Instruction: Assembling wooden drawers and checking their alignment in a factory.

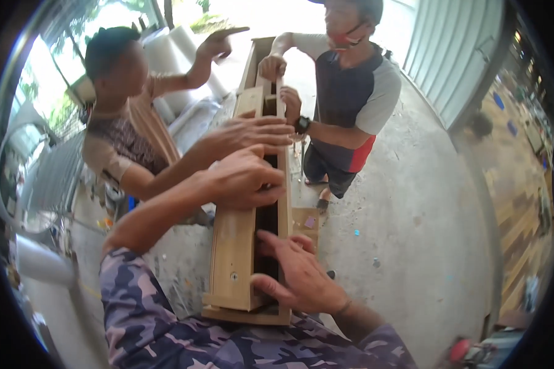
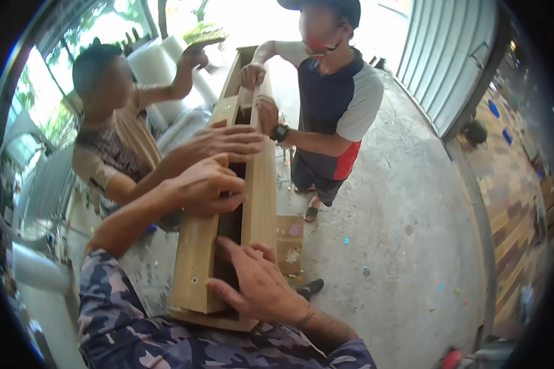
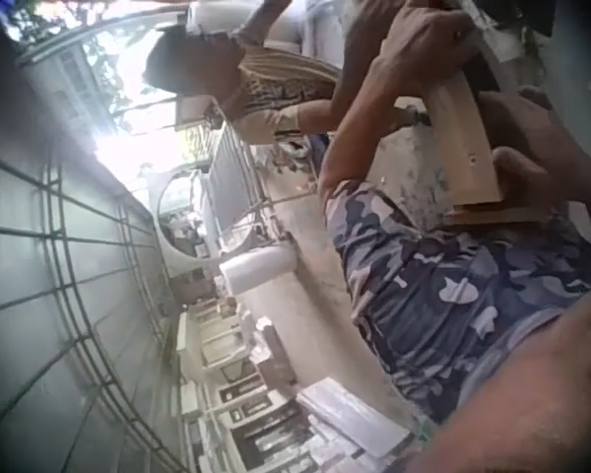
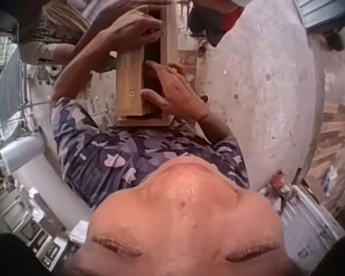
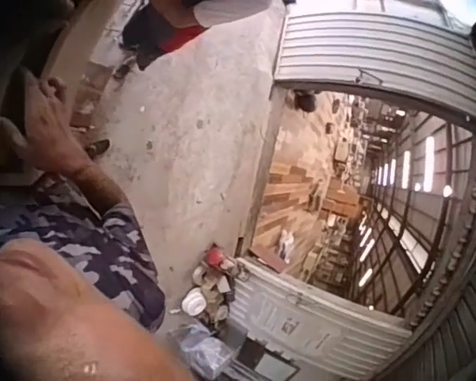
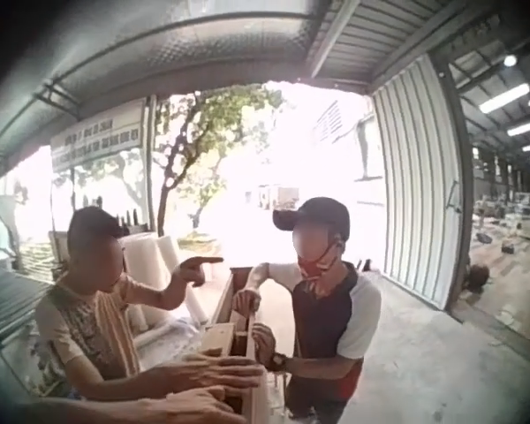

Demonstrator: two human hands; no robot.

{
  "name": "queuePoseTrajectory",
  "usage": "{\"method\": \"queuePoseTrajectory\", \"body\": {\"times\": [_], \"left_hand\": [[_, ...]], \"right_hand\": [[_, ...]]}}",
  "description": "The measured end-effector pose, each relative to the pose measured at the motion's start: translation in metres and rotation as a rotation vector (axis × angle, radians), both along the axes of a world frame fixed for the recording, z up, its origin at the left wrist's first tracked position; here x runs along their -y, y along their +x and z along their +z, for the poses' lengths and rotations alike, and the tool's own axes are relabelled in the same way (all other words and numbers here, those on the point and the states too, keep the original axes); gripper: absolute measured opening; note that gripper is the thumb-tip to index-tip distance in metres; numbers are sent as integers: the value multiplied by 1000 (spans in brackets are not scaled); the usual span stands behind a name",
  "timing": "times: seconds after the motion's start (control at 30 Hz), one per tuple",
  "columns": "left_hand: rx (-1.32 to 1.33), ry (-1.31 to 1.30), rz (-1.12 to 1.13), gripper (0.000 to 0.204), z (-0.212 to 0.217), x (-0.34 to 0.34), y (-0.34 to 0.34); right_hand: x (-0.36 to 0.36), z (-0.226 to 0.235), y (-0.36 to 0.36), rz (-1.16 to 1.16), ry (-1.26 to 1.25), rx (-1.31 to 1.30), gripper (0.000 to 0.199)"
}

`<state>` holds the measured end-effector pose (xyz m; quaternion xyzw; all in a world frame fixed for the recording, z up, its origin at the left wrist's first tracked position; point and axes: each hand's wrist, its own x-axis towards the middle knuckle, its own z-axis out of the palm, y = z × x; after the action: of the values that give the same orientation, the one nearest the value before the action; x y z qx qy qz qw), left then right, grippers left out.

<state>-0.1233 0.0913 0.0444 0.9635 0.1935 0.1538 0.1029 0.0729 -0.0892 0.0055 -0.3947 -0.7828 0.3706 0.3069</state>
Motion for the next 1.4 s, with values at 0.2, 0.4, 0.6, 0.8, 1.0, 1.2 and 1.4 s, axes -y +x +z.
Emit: {"method": "queuePoseTrajectory", "body": {"times": [0.2, 0.4, 0.6, 0.8, 1.0, 1.2, 1.4], "left_hand": [[-109, -43, -20, 29, 31, 14, 22], [-103, -45, 96, 26, 106, 36, 18], [-114, 51, 143, 31, 155, 50, 4], [246, -125, 176, 29, 195, 90, -38], [851, -452, 470, 75, 219, 158, -119], [689, -610, 568, 74, 272, 227, -134], [963, -603, 964, 72, 312, 288, -85]], "right_hand": [[-18, 34, 10, 65, -220, 32, 90], [-26, 55, -20, 338, -676, -612, 110], [-7, 90, -73, 233, -402, -875, 107], [26, 127, -102, 261, -290, -963, 93], [40, 175, -121, 388, -267, -1003, 83], [73, 206, -173, 399, -63, -961, 90], [124, 237, -144, 593, -16, -921, 111]]}}
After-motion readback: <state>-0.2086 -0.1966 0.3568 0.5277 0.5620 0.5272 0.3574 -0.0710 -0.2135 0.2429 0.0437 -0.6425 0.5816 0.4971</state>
